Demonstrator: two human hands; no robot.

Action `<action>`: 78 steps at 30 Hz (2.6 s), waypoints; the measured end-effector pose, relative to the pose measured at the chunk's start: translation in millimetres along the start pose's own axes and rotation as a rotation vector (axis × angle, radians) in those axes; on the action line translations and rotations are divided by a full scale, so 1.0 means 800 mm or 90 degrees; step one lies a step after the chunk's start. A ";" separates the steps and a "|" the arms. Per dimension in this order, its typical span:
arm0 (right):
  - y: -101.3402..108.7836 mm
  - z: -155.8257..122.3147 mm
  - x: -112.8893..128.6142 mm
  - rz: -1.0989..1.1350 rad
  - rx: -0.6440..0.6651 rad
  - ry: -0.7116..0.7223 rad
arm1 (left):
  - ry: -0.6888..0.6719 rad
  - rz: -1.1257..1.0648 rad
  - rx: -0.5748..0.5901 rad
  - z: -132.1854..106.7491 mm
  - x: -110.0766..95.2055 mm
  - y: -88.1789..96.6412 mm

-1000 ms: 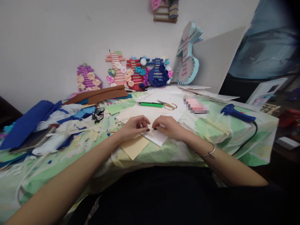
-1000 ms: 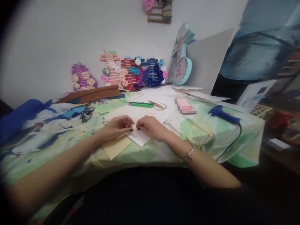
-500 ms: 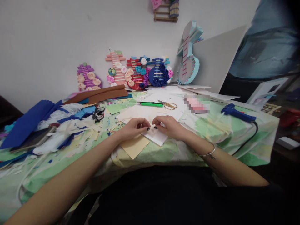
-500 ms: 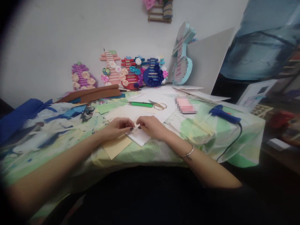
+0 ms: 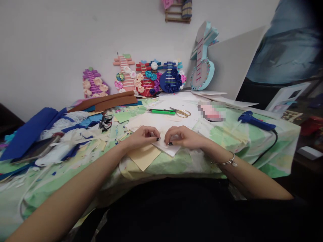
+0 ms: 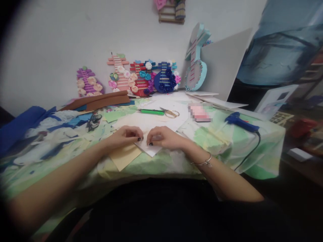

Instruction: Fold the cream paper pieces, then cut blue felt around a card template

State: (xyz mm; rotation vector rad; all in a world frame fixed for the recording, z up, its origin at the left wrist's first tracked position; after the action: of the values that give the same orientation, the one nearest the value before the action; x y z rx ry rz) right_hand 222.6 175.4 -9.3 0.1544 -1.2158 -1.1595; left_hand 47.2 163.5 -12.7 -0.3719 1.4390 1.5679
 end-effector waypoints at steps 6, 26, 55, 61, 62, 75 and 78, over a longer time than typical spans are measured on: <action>0.001 -0.003 0.004 0.067 0.077 0.003 | -0.027 -0.015 0.065 -0.002 -0.002 0.002; -0.007 0.010 -0.010 -0.198 -0.105 -0.062 | -0.039 0.049 0.048 0.003 -0.004 -0.012; -0.010 0.009 -0.021 -0.140 -0.169 -0.113 | -0.074 0.068 0.020 0.004 0.001 -0.014; -0.012 0.009 -0.021 -0.142 -0.165 -0.109 | -0.102 0.078 0.010 0.003 -0.002 -0.013; -0.012 0.009 -0.021 -0.144 -0.164 -0.109 | -0.105 0.077 0.010 0.002 -0.003 -0.013; -0.012 0.001 -0.001 -0.239 -0.216 0.052 | -0.134 0.097 0.005 0.001 -0.006 -0.013; -0.018 -0.005 0.007 -0.270 -0.193 0.130 | -0.138 0.108 -0.005 0.003 -0.004 -0.012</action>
State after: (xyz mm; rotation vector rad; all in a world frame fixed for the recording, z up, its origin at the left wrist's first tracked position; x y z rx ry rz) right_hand 216.3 162.7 -16.6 0.3029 -0.8342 -1.6401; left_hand 56.8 163.0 -15.6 -0.0818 1.3233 1.6929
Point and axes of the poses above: each hand's wrist, its own z-axis towards the middle knuckle, its own y-axis out of the back of the hand, x = y × z, the point moved 4 cm from there along z, towards the middle knuckle, and after that the axes turned 6 degrees about -x, right-handed, at the moved point
